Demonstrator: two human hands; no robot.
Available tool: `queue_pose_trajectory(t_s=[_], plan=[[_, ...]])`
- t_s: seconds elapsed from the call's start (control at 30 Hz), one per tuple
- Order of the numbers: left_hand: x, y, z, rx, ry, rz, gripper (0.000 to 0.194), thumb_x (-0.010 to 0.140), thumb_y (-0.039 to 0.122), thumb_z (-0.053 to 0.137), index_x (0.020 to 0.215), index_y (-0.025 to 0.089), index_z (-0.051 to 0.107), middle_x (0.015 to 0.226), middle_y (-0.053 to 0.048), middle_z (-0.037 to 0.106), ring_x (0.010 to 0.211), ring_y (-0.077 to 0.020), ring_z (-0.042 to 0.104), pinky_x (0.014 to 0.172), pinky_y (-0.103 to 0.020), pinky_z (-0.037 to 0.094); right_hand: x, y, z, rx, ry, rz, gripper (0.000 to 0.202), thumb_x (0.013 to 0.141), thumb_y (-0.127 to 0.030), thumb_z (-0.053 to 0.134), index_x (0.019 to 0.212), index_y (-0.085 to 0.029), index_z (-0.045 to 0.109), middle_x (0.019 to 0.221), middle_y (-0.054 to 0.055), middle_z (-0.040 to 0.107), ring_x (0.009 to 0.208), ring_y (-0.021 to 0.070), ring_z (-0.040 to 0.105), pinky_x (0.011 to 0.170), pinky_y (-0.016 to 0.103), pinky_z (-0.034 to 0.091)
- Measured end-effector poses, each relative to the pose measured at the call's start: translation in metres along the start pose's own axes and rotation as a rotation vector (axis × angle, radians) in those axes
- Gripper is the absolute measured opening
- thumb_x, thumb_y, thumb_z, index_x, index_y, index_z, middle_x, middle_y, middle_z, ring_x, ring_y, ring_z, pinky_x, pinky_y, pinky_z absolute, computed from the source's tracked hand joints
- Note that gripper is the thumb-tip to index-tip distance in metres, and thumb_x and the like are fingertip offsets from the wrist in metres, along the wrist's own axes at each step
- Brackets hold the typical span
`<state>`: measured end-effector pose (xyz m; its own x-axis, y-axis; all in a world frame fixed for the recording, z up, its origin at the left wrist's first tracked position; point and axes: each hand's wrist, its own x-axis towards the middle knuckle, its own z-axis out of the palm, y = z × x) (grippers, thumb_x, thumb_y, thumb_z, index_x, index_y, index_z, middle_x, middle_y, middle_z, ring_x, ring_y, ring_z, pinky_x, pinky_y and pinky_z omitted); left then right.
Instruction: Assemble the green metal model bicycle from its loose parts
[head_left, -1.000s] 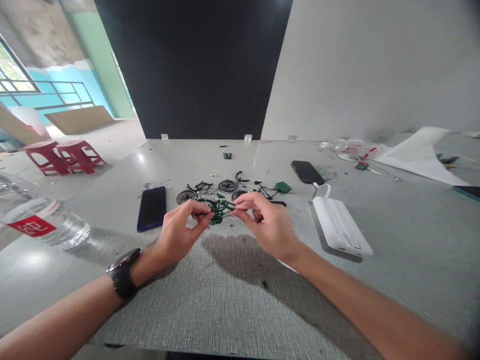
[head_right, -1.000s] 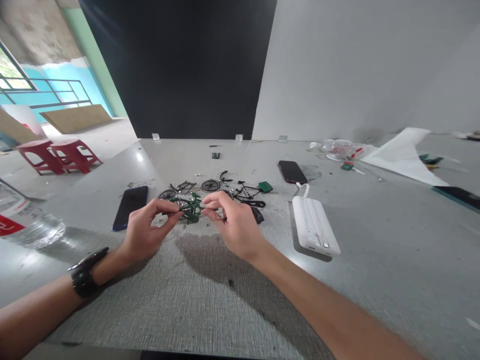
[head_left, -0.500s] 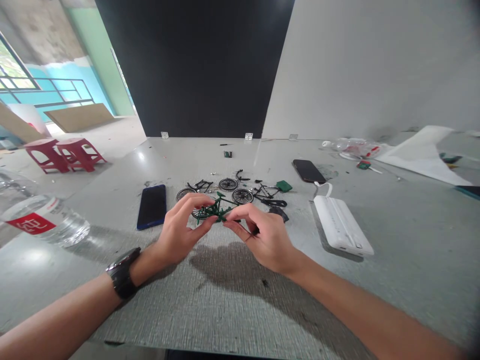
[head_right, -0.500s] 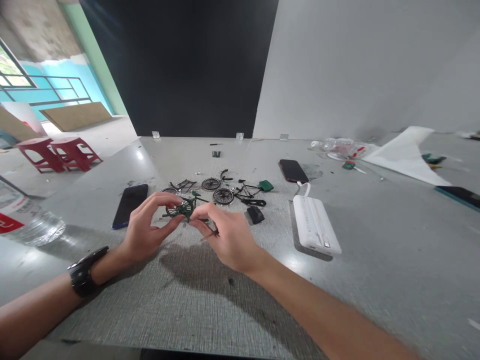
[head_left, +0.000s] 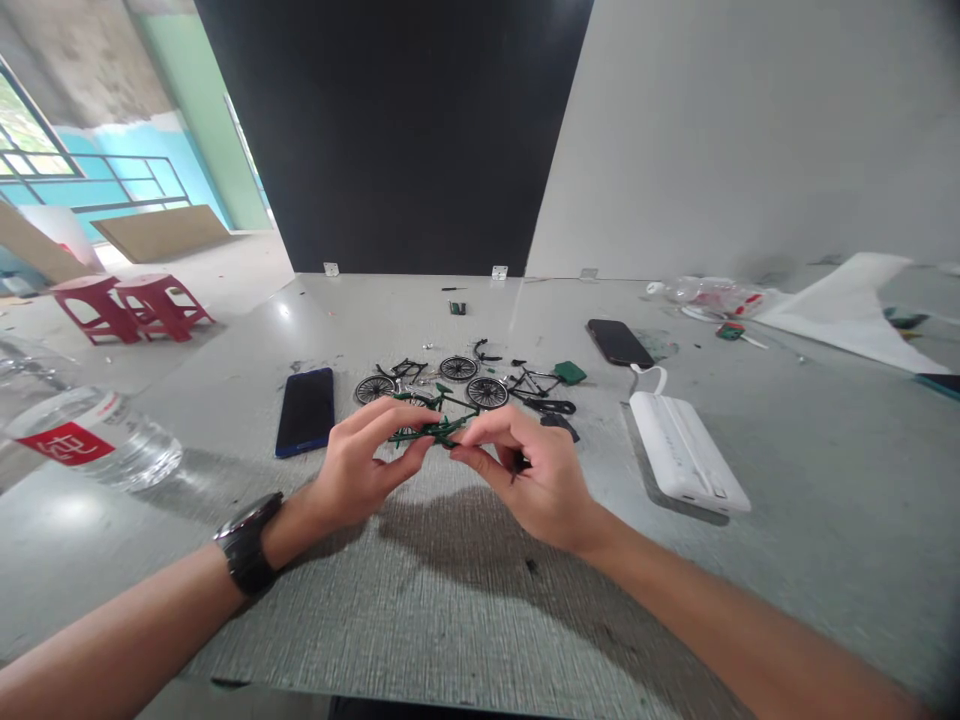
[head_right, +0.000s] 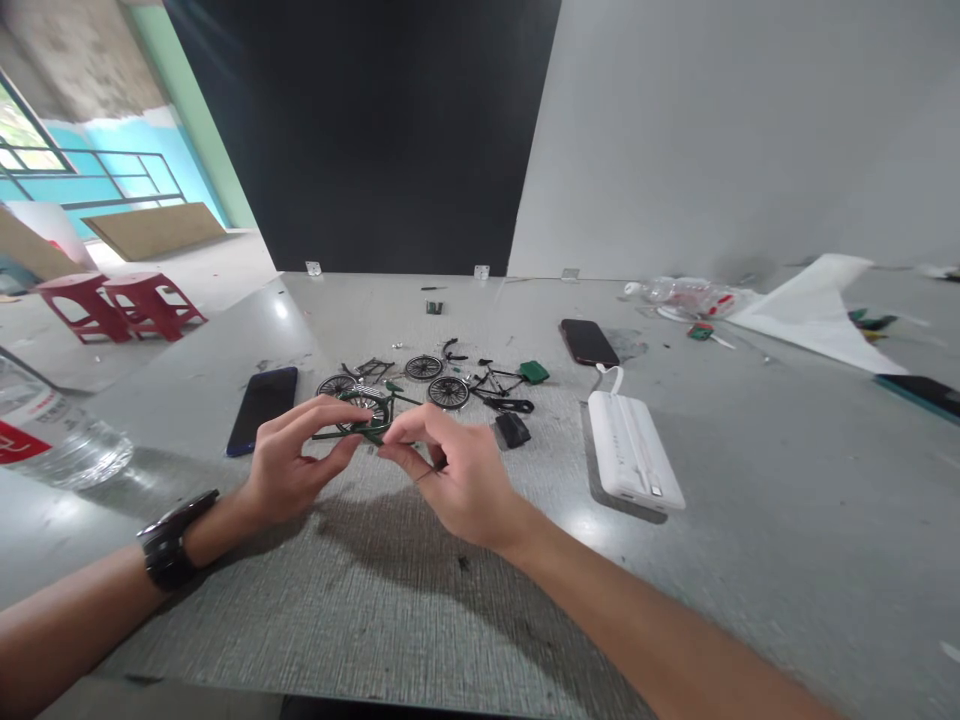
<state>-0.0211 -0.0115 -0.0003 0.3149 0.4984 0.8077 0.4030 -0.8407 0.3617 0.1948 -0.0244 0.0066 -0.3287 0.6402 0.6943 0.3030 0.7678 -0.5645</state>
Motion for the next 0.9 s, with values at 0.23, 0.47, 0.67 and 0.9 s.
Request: queue_pose_trajectory(t_s=[0.23, 0.47, 0.67, 0.9], plan=[[0.000, 0.000, 0.001, -0.003, -0.005, -0.030, 0.016, 0.092, 0.011, 0.064, 0.105, 0.018, 0.068, 0.093, -0.004, 0.073, 0.085, -0.0154, 0.069, 0.074, -0.029, 0.056, 0.001, -0.004, -0.002, -0.094, -0.040, -0.004, 0.013, 0.094, -0.032, 0.070, 0.101, -0.024, 0.063, 0.077, -0.003, 0.068, 0.051, 0.0072, 0.048, 0.048, 0.023, 0.037], [-0.001, -0.001, -0.002, -0.058, -0.161, 0.036, 0.021, 0.097, 0.013, 0.059, 0.116, 0.020, 0.066, 0.106, -0.007, 0.065, 0.096, -0.0179, 0.064, 0.083, -0.032, 0.057, 0.011, -0.004, -0.015, -0.136, -0.102, 0.004, 0.029, 0.097, -0.038, 0.065, 0.121, -0.022, 0.065, 0.114, 0.008, 0.072, 0.074, 0.0130, 0.063, 0.061, 0.028, 0.048], [-0.003, -0.002, -0.002, -0.072, -0.218, 0.067, 0.024, 0.098, 0.011, 0.055, 0.115, 0.025, 0.065, 0.108, -0.006, 0.053, 0.096, -0.0169, 0.059, 0.083, -0.032, 0.056, 0.011, 0.004, -0.017, -0.036, -0.366, 0.065, 0.039, 0.102, -0.037, 0.056, 0.138, -0.021, 0.059, 0.107, 0.007, 0.075, 0.078, 0.0155, 0.065, 0.070, 0.031, 0.051], [-0.002, -0.003, -0.002, -0.056, -0.221, 0.087, 0.025, 0.098, 0.010, 0.054, 0.114, 0.027, 0.065, 0.103, -0.005, 0.051, 0.093, -0.0175, 0.055, 0.081, -0.033, 0.055, 0.012, 0.003, -0.014, 0.046, -0.377, 0.077, 0.022, 0.102, -0.033, 0.056, 0.118, -0.022, 0.068, 0.101, 0.004, 0.074, 0.077, 0.0137, 0.064, 0.069, 0.029, 0.050]])
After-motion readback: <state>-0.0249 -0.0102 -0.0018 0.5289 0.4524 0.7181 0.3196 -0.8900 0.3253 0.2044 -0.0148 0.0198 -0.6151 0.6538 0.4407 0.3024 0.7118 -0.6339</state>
